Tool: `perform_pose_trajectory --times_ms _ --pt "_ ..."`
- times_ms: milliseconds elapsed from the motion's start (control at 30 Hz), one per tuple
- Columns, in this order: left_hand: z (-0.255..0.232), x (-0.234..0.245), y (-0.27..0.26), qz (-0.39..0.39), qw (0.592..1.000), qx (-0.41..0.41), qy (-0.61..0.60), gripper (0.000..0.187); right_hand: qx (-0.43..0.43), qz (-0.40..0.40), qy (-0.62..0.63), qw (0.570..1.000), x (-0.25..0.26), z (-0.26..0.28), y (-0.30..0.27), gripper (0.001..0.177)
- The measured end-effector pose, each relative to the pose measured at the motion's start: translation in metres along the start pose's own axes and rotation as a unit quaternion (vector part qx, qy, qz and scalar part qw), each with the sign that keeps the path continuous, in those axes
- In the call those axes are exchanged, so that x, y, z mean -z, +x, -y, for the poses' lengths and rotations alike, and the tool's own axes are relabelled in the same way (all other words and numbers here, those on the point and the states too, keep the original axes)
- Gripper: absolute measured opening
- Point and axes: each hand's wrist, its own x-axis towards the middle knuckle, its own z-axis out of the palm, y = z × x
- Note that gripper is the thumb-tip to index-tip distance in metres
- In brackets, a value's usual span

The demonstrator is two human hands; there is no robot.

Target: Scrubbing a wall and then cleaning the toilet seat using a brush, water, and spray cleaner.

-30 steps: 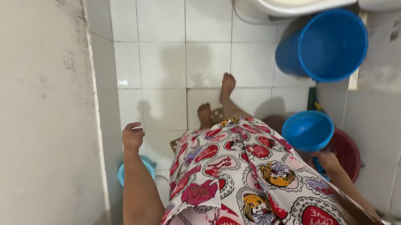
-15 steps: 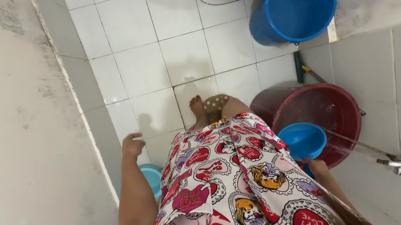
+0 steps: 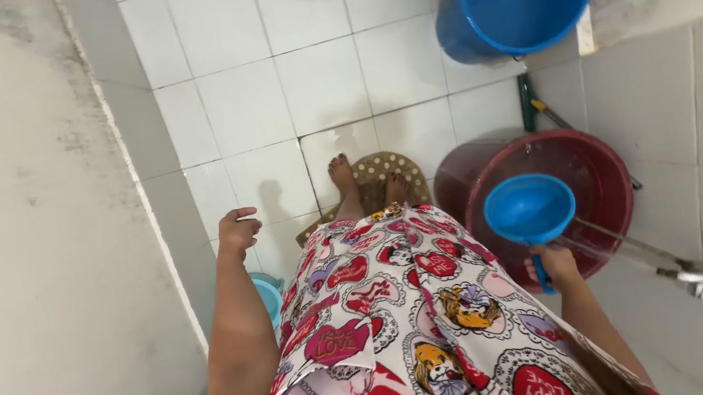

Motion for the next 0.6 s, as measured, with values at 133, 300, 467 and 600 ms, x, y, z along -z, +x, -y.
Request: perform_pose_trajectory --times_ms 133,300,467,600 --pt "-0.03 -0.031 -0.005 0.012 0.999 -0.037 0.031 0.037 -0.005 -0.005 0.001 1.0 -0.002 0.003 0.004 0.019" --pt "-0.068 -0.09 0.004 0.036 0.975 -0.138 0.171 0.032 -0.008 -0.011 0.047 0.999 -0.012 -0.002 0.02 0.017" --pt "-0.12 -0.167 -0.024 0.079 0.925 -0.171 0.33 0.029 0.004 0.024 0.085 0.996 -0.026 -0.007 0.019 0.018" --pt "-0.154 -0.22 -0.046 0.111 0.879 -0.222 0.408 0.026 0.032 0.026 0.085 0.996 -0.028 -0.011 0.016 0.02"
